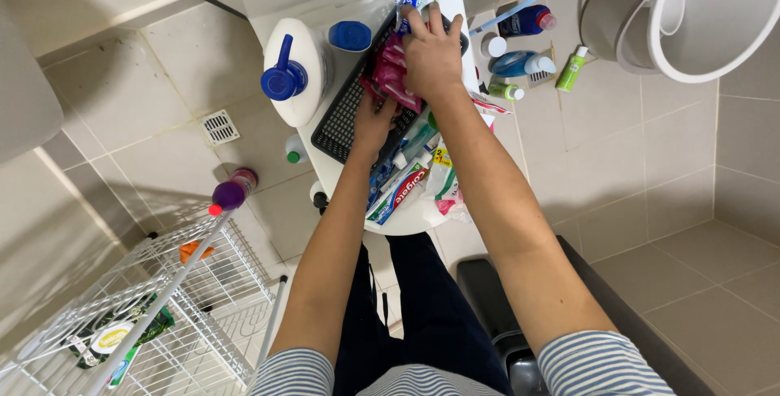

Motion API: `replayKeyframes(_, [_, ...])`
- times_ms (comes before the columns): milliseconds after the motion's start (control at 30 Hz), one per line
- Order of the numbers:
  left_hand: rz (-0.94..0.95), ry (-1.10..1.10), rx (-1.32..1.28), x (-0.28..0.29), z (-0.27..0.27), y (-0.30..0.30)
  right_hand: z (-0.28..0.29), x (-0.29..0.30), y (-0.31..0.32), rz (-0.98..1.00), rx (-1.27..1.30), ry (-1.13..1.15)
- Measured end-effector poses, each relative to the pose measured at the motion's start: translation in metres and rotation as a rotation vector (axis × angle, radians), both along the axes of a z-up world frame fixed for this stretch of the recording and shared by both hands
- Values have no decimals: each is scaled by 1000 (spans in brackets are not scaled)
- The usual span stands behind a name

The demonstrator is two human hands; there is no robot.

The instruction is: The person organizes various bathroom supplies on a toilet tank and a small table. They place toilet paper rolls on the tank, arrange toiletries like toothpaste and razors into a black basket, and move cleaning bottles and a bucket around the floor.

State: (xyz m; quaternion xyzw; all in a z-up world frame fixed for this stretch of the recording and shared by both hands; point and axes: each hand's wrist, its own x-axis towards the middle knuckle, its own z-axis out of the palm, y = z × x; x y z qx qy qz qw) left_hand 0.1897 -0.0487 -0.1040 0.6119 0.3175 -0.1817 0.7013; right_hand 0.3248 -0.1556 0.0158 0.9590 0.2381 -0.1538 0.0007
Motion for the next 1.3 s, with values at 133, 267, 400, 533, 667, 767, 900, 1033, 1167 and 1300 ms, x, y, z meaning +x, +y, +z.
replayKeyframes(133, [14, -31, -25, 4, 8, 1, -37, -5, -6, 23, 7, -137])
replayKeyframes(267, [53, -56, -40, 9, 8, -2, -57, -7, -11, 27, 153, -279])
replayKeyframes(400, [63, -77, -70, 22, 47, -2, -46, -5, -10, -46, 310, -246])
replayKeyframes(533, [65, -130, -27, 17, 28, -5, -35, 11, -19, -112, 408, -28])
replayKeyframes(667, [160, -155, -93, 18, 12, -12, -34, 23, -31, -200, 490, 151])
replayKeyframes(767, [185, -174, -124, 29, 20, -20, -38, 28, -37, -257, 491, 269])
replayKeyframes(900, [185, -231, -50, 36, 3, -28, -4, 31, -36, -250, 527, 263])
replayKeyframes(1033, [153, -167, 93, 39, 7, -24, 27, 16, -36, -428, 422, 50])
replayKeyframes(1167, [123, -73, 239, 38, -1, -19, 17, 20, -42, -488, 0, 102])
replayKeyframes(1300, [224, 13, 0, 45, 12, -21, -25, 29, -50, -508, -80, 266])
